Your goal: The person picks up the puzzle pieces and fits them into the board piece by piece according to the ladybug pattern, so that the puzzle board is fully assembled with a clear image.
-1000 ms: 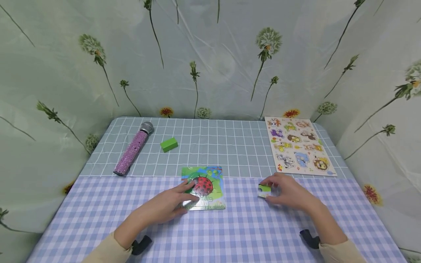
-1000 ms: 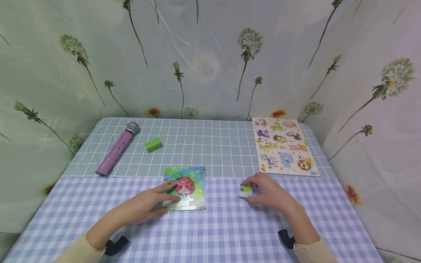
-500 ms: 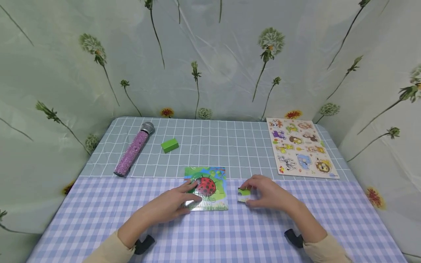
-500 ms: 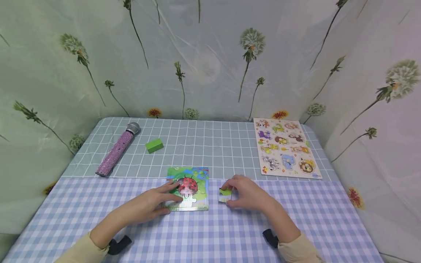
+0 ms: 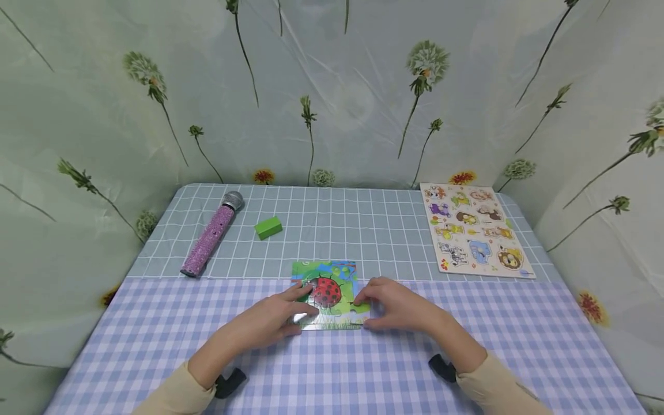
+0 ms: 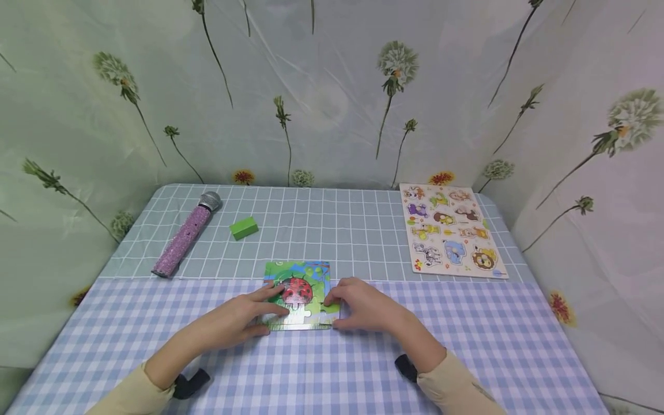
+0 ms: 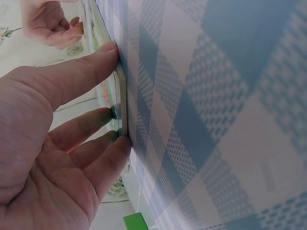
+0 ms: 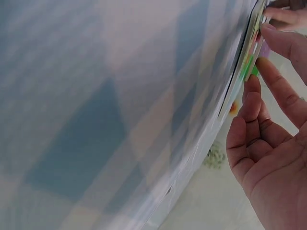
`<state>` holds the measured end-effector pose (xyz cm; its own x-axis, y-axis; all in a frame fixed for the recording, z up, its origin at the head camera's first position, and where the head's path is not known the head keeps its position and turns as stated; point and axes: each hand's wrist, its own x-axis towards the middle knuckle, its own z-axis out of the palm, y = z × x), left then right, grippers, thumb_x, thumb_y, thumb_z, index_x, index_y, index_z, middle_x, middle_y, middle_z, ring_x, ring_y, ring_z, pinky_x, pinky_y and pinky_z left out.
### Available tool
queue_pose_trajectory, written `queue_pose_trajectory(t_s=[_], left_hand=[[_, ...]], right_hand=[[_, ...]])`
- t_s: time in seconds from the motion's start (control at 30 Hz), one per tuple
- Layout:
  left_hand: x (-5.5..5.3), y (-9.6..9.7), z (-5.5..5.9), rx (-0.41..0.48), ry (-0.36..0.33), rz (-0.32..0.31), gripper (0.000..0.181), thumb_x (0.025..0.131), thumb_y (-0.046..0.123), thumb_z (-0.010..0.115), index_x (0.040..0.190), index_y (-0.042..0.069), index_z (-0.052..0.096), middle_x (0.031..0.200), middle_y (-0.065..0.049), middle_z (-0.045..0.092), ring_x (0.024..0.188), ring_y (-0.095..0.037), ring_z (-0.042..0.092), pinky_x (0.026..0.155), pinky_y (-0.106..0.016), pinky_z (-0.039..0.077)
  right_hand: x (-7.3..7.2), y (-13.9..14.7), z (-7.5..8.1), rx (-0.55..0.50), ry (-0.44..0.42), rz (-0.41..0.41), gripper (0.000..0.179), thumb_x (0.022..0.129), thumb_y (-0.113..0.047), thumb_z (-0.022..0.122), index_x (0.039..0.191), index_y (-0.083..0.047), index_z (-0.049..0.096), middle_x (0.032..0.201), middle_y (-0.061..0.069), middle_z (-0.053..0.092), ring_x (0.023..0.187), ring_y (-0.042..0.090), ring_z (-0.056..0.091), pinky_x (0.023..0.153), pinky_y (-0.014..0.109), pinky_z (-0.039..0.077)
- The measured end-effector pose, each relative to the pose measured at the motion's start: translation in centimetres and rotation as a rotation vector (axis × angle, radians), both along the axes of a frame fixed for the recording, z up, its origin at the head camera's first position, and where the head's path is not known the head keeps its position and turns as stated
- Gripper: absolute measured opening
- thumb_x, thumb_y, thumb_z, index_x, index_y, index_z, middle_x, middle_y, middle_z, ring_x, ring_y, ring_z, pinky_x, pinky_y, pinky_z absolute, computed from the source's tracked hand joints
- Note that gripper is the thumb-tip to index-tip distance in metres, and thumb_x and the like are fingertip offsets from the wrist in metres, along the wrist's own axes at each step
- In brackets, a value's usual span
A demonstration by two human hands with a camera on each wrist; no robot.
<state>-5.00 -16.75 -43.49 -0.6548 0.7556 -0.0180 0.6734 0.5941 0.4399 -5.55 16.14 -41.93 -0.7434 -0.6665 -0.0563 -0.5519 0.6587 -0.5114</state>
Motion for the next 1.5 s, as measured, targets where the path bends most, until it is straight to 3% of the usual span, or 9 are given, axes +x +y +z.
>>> queue_pose_trajectory(t_s=[0.5,0.97,1.3,1.5], left_hand=[[-0.6,0.3,0.1,0.007,-0.017,0.010,0.042,0.092,0.013,0.084,0.133,0.020,0.076,0.166,-0.024,0.047,0.152,-0.051,0.046,0.114,-0.058,0.053],[-0.8,0.1,-0.2,0.008,-0.001,-0.005,0.043,0.092,0.014,0.085,0.133,0.019,0.076,0.165,-0.024,0.048,0.152,-0.051,0.047,0.115,-0.058,0.052],[-0.6,0.1,0.0,-0.006,-0.011,0.002,0.043,0.092,0.016,0.085,0.134,0.021,0.076,0.166,-0.022,0.047,0.151,-0.050,0.047,0.112,-0.058,0.054],[-0.1,-0.3,0.2,0.034,-0.022,0.057,0.061,0.093,0.022,0.086,0.149,0.020,0.064,0.169,-0.023,0.041,0.152,-0.050,0.047,0.111,-0.060,0.054]], right_hand=[[-0.9,-2.5,0.0,0.066,-0.058,0.021,0.029,0.089,-0.023,0.089,0.116,-0.017,0.081,0.112,-0.006,0.071,0.100,0.007,0.060,0.094,0.029,0.058],[-1.9,-2.9,-0.1,0.030,0.020,0.118,0.029,0.089,-0.022,0.089,0.116,-0.012,0.082,0.110,-0.001,0.074,0.102,0.012,0.064,0.090,0.025,0.058],[-1.7,-3.0,-0.3,0.054,0.001,0.101,0.027,0.089,-0.021,0.089,0.114,-0.012,0.083,0.108,-0.002,0.073,0.101,0.010,0.065,0.090,0.025,0.059],[-0.9,-2.2,0.3,0.049,0.035,0.093,0.031,0.093,-0.027,0.086,0.120,-0.014,0.081,0.112,-0.001,0.073,0.105,0.012,0.066,0.095,0.030,0.059]])
